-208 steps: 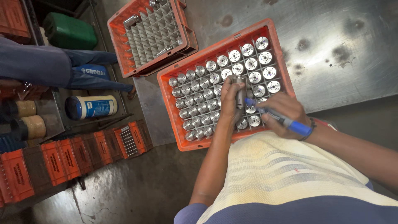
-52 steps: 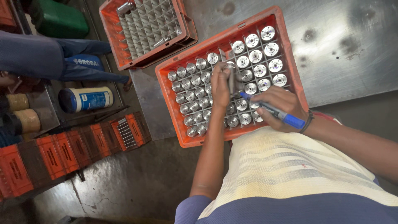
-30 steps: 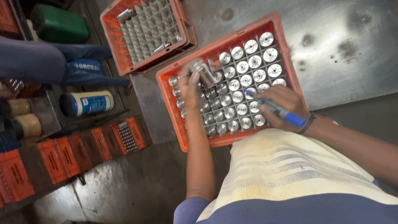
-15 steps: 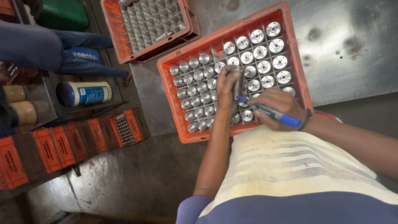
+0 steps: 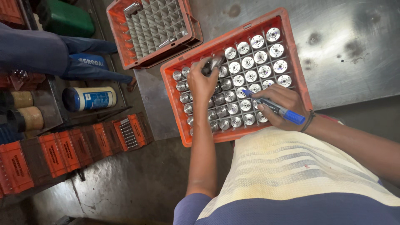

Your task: The person repeatedly picks up small cylindrical metal parts from an orange crate, marks each with a blue marker, and places them back into the crate. The person also moves a second crate of parts into view and continues marking.

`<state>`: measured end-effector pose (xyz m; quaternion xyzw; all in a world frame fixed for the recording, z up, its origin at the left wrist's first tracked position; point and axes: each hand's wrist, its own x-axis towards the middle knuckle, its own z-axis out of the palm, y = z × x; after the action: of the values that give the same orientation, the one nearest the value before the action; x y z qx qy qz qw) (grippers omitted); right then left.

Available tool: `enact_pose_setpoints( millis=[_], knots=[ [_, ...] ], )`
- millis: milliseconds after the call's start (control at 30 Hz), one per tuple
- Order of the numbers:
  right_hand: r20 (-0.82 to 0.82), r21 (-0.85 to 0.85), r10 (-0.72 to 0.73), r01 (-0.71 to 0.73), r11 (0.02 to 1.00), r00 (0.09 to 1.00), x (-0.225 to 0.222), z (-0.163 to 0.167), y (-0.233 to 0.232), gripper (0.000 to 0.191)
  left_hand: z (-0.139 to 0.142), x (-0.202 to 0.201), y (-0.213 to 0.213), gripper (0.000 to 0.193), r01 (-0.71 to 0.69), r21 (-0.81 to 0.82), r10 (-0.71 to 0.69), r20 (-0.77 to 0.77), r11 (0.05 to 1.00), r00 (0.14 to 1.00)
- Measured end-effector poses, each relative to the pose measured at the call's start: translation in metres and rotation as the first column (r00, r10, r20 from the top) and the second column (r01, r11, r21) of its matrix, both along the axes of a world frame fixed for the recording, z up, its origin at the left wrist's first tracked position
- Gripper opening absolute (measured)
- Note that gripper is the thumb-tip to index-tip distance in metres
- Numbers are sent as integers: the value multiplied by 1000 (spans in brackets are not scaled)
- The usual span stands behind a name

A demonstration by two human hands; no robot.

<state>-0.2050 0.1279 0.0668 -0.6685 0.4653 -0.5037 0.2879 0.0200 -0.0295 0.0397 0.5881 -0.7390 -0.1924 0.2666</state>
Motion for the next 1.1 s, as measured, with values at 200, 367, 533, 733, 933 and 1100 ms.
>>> enact_pose_setpoints(
  millis=[200,367,533,733,933,1100],
  knots=[
    [1,12,-3,3,1000,1000,1,0,-1,24,-15,-2,7,48,-74,35,61,280,997,958],
    [16,41,-22,22,999,1000,-1,-3,1,24,-21,1,-2,54,-66,191,7,297,979,955],
    [-13,58,-82,82,995,997,-8,1,2,22,2,32,-4,53,139,412,192,-664,900,723],
    [-162,-176,84,-113,978,983,1,1,-10,22,-28,-16,45,53,453,555,493,-831,698,259],
    [-88,-61,121,-127,990,989,6,-4,-3,22,-46,-33,69,48,327,571,408,-795,753,449],
    [7,9,55,-55,998,998,3,-7,1,23,-48,-36,66,42,308,501,316,-812,809,491]
  ],
)
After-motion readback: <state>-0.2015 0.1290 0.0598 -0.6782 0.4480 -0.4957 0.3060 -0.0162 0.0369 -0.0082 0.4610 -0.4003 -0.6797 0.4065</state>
